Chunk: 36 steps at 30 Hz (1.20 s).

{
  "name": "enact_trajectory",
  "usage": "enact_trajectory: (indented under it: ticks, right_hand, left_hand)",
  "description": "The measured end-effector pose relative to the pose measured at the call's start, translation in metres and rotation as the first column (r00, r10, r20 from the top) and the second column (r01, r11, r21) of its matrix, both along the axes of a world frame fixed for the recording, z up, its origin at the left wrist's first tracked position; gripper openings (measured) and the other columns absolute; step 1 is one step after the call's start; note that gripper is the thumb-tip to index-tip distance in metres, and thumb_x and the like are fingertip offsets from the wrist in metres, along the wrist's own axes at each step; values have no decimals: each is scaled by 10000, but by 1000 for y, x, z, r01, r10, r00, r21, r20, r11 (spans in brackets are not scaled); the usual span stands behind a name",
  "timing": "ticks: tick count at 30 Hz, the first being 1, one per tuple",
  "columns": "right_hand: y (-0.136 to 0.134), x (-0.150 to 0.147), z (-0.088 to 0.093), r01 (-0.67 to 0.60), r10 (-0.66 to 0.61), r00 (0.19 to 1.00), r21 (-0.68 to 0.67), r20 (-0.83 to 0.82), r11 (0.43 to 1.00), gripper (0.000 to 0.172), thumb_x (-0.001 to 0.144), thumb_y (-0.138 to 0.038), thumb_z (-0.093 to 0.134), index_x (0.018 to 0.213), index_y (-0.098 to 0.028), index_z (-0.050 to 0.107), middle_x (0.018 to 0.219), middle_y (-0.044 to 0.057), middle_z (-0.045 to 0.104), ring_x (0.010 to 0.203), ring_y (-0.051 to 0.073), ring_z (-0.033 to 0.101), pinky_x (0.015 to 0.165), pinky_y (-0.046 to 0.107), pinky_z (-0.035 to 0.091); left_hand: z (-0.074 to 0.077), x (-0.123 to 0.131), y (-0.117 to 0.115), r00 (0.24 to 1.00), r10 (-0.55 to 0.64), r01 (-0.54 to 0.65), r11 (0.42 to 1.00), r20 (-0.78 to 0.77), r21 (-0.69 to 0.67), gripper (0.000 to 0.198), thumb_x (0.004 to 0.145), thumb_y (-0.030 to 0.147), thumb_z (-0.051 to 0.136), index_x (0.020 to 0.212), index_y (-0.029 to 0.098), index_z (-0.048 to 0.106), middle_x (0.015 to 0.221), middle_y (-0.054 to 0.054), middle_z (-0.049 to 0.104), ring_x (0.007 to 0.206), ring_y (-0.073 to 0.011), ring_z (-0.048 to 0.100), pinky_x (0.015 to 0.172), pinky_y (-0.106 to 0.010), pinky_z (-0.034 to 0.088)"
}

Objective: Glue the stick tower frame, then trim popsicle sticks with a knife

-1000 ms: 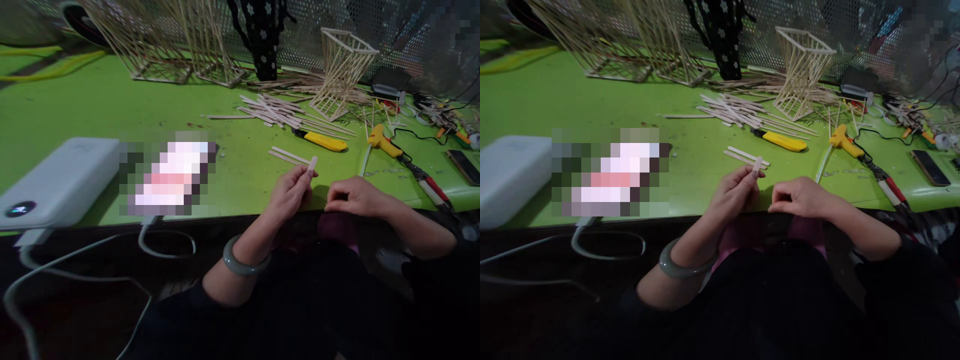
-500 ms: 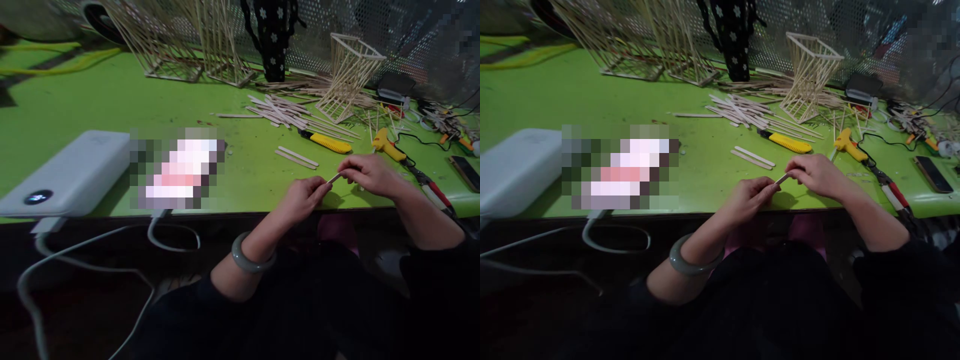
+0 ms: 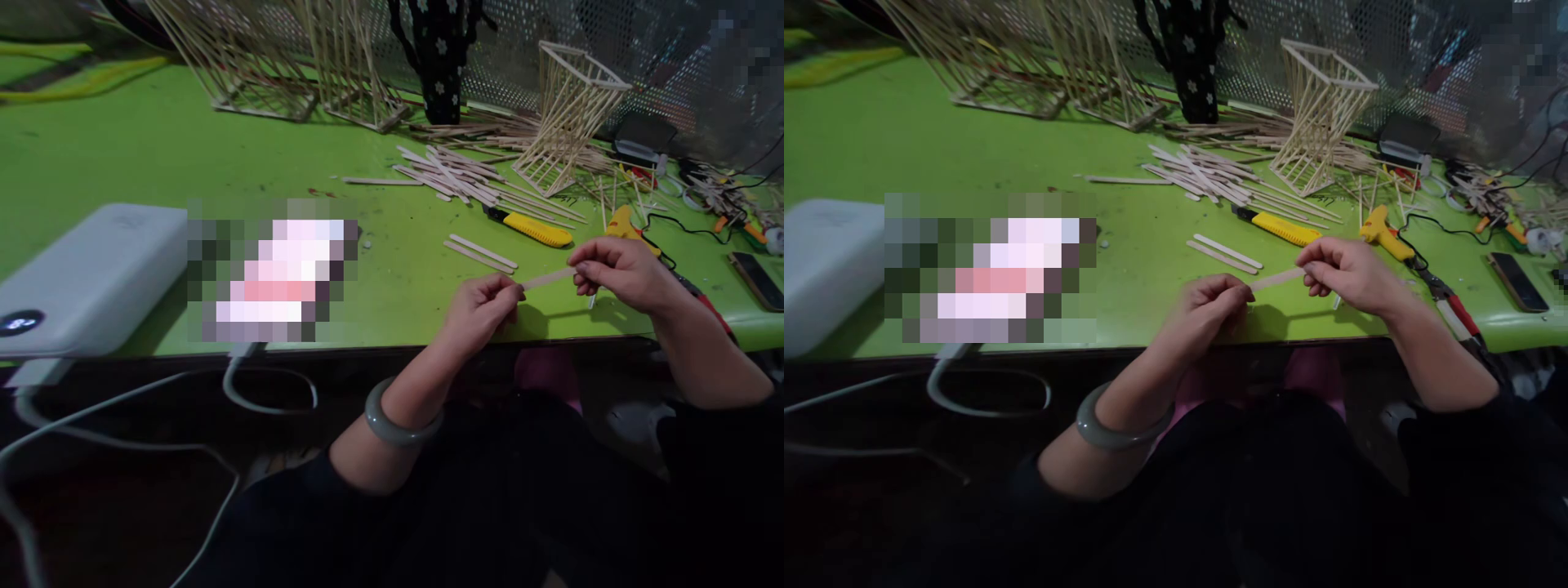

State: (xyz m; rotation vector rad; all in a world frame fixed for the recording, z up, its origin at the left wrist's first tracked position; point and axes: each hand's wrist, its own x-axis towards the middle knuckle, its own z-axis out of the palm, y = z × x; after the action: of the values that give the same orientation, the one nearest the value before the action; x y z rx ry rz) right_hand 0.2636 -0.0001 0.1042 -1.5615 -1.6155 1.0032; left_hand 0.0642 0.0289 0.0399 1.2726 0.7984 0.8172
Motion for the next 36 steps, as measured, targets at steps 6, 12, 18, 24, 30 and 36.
enact_trajectory:
  ticks: [6,12,18,24,30,36]
  right_hand:
    - [-7,-15,5,-47,39,993,66,116,997,101,784,-219,552,823,-189,641,672,-7,663,588,94,616,590,233,525]
    - [-9,-15,10,-213,105,896,209,432,955,193,819,-194,487,878,-168,670,688,6,681,623,115,634,606,244,474]
    - [-15,-22,18,-414,138,725,267,674,870,257,899,-234,447,956,-175,691,796,39,716,729,137,643,645,250,441]
    - [-25,-26,16,-506,76,547,257,833,823,303,944,-299,413,1001,-179,686,863,62,720,759,155,645,630,250,419]
    - [-18,-16,5,-496,17,560,319,828,808,302,942,-281,418,993,-176,697,877,65,730,748,161,653,612,255,419]
    - [-9,-11,4,-470,30,628,348,778,811,300,934,-294,431,975,-171,701,879,70,731,761,159,650,638,256,430]
  left_hand:
    - [-1,-2,0,993,-96,103,988,-61,119,208,789,305,559,643,157,544,481,56,435,405,-46,313,396,-196,226]
    - [-2,-3,0,994,-35,59,970,-107,237,241,775,322,570,601,166,511,492,61,330,451,-60,266,419,-222,194]
    - [-5,1,-1,993,37,-5,960,-111,280,398,749,421,608,499,184,410,469,72,257,459,-60,228,424,-230,181]
    - [-7,1,-2,996,13,21,930,-91,367,388,787,420,575,527,183,412,493,68,271,471,-64,251,433,-220,207]
    - [-7,-3,-2,993,-44,83,912,-106,402,225,845,331,505,702,163,546,538,53,367,501,-77,319,463,-217,263]
    - [-7,-5,-2,989,-94,134,902,-117,410,195,862,293,450,773,158,558,576,39,421,517,-79,359,484,-217,290]
